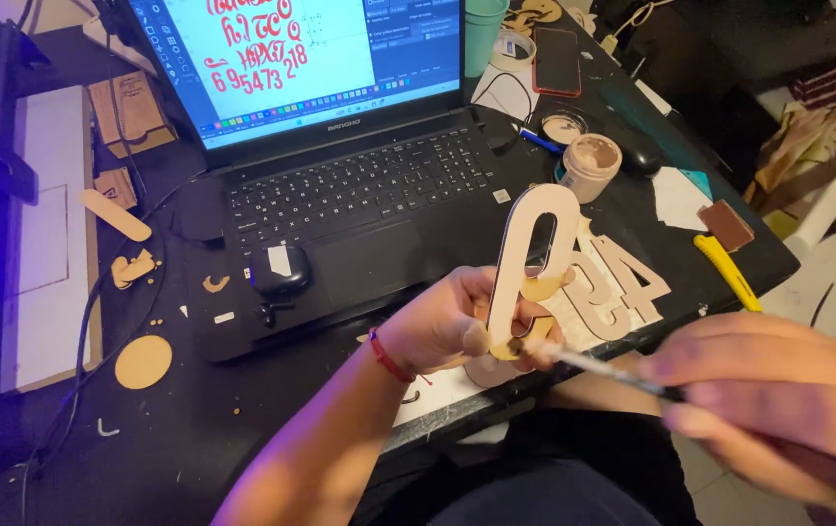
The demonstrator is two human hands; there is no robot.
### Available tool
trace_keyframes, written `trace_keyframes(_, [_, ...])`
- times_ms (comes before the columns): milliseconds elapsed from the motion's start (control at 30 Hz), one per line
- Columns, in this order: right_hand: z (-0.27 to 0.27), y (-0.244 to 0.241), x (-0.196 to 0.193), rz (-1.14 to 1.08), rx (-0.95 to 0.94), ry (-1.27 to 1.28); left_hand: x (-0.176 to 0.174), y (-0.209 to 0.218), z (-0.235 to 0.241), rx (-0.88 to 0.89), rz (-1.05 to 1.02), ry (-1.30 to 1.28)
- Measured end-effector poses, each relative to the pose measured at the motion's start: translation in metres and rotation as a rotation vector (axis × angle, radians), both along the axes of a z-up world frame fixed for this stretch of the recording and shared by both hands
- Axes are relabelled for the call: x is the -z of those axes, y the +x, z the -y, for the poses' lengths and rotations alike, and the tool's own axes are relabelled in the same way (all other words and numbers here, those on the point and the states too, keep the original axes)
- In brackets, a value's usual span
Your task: The person is painting a laser-cut wooden number '9' using a paintbrush and beige paint while sitting at a desk.
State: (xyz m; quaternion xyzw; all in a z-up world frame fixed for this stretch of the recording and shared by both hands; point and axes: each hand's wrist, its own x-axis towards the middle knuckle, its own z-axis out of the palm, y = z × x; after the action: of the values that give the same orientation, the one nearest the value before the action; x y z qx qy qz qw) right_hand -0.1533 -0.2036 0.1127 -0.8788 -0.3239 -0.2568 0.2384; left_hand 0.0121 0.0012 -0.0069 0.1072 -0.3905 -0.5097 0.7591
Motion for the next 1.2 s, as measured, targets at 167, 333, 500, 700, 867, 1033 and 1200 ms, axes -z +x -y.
trace_keyframes(167, [0.017, 0.002, 0.02, 0.18, 0.082, 0.063, 0.014, 0.0, 0.001, 0.05, -0.056, 0.074])
trace_keyframes(333, [0.007, 0.007, 0.004, 0.171, 0.043, 0.109, 0.005, 0.0, -0.002, 0.058, 0.025, 0.146])
trace_keyframes(500, [0.054, -0.003, 0.052, 0.197, 0.161, 0.466, 0.017, 0.006, 0.0, 0.045, 0.061, 0.056])
trace_keyframes(700, [0.063, 0.062, 0.022, -0.037, 0.501, 0.451, 0.01, 0.016, -0.011, -0.268, 0.042, 0.138])
trace_keyframes(867, [0.102, 0.14, 0.036, -0.093, 0.756, 0.226, -0.019, 0.022, -0.016, -0.488, 0.23, 0.249])
trace_keyframes(1033, [0.109, 0.194, 0.043, -0.381, 0.874, 0.238, -0.018, 0.026, -0.022, -0.564, 0.198, 0.253])
trace_keyframes(1200, [0.115, 0.216, 0.068, -0.494, 0.89, 0.137, -0.022, 0.025, -0.025, -0.606, 0.251, 0.308])
